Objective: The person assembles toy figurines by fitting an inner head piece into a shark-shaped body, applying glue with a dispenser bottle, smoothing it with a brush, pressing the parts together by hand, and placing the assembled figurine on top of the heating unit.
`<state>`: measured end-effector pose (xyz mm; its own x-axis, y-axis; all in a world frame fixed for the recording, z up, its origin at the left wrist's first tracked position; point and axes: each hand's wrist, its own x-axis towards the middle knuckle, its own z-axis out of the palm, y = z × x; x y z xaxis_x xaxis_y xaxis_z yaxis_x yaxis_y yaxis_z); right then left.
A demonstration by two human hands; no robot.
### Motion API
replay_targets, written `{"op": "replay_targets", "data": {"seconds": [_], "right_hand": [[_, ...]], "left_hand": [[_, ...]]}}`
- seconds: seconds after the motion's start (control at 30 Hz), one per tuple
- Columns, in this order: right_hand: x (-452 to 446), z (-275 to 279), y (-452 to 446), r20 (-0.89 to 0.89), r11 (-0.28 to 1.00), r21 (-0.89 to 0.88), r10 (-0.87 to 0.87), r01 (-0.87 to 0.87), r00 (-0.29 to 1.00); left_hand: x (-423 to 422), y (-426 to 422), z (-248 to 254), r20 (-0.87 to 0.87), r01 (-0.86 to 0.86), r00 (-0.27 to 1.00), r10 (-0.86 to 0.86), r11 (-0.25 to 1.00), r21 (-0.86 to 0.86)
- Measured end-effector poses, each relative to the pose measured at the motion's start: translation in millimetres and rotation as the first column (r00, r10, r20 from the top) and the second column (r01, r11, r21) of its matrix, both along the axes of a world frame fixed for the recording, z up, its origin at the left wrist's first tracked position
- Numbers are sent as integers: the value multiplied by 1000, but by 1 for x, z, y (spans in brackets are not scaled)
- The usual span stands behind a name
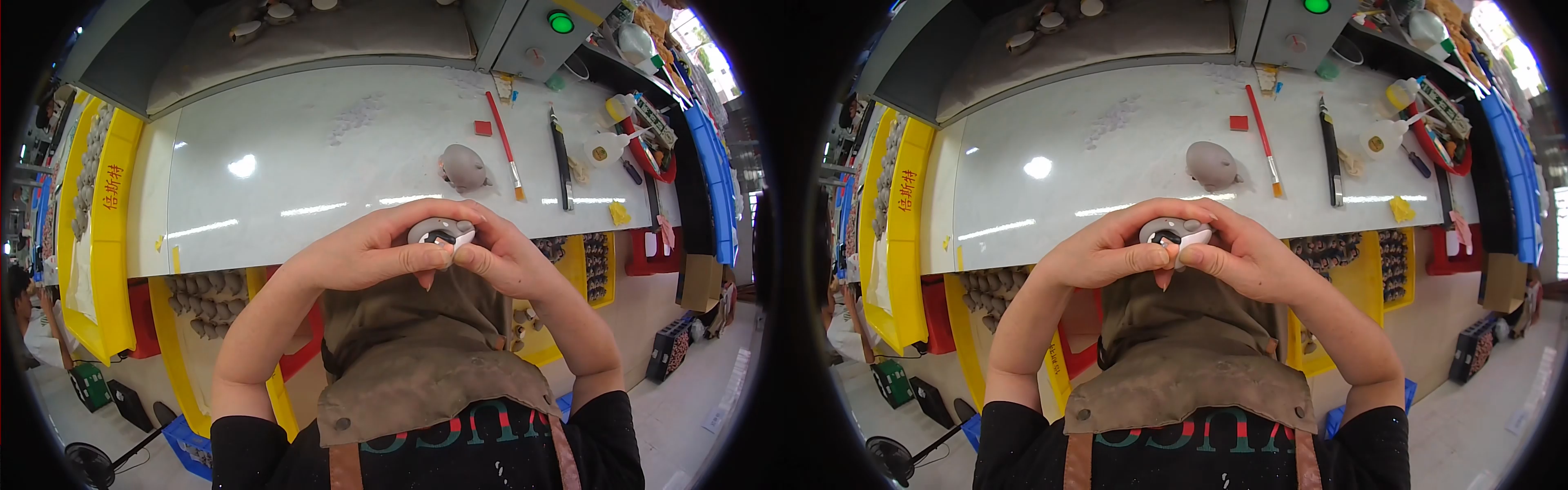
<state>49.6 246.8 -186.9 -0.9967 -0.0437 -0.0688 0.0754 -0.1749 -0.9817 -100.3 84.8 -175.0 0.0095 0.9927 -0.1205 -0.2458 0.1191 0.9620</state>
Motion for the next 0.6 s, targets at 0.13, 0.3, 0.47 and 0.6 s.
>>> {"op": "replay_targets", "data": {"seconds": [0.13, 0.3, 0.47, 0.6], "right_hand": [[0, 0, 0, -8, 1000, 23, -5, 5, 1000], [0, 1, 0, -7, 1000, 19, 3, -3, 1000], [0, 1, 0, -15, 1000, -3, 13, -13, 1000], [1, 1, -1, 3, 1000, -12, 6, -6, 1000]], "left_hand": [[0, 0, 1, -1, 1, 1000, -1, 1000, 2], [-1, -1, -1, 11, 4, 1000, -5, 1000, 25], [1, 0, 2, 26, -35, 999, 35, 999, 5], [2, 0, 1, 25, -37, 999, 37, 999, 20]]}}
